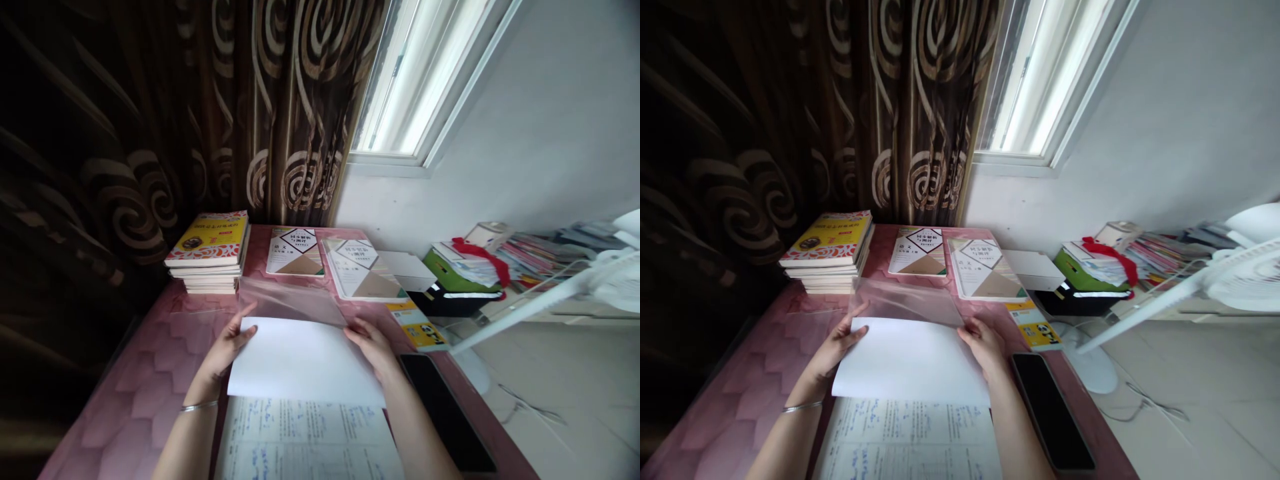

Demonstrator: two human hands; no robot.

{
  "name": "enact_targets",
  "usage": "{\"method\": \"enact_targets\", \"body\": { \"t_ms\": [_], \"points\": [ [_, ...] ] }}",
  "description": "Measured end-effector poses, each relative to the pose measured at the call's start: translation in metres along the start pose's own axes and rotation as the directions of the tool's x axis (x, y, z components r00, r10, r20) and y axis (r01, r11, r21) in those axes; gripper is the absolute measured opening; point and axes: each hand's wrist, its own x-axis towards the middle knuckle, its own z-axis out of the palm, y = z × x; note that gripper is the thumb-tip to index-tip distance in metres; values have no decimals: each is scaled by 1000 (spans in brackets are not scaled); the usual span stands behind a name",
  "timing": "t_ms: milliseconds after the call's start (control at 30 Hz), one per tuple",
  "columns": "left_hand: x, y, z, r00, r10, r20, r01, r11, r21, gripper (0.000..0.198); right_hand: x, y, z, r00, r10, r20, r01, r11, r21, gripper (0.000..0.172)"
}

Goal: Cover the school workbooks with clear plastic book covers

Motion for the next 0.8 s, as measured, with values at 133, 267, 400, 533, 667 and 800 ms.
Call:
{"method": "enact_targets", "body": {
  "t_ms": [133, 267, 400, 533, 667, 800],
  "points": [
    [-1, 1, -2, 1000, -4, -5, 4, 1000, -9, 92, -2, -8, -1, 996, 86, 10, -87, 994, 70, 55],
    [0, 0, -3, 1000, -1, 10, 1, 1000, -5, 93, -3, -16, -6, 990, 116, 76, -125, 983, 135, 49],
    [1, 1, -1, 1000, 16, 3, -16, 1000, 14, 93, -2, -29, -15, 963, 141, 228, -176, 974, 140, 41],
    [1, 2, 1, 1000, 10, -24, -9, 999, 32, 90, -1, -35, -17, 978, 57, 200, -77, 993, 94, 40],
    [8, -2, -2, 996, 64, -60, -60, 997, 55, 77, -3, -34, -10, 992, -17, 126, -6, 984, 176, 47],
    [16, -9, -7, 986, 124, -113, -111, 987, 120, 61, -2, -34, -8, 995, -55, 85, 30, 962, 271, 50]
  ]
}}
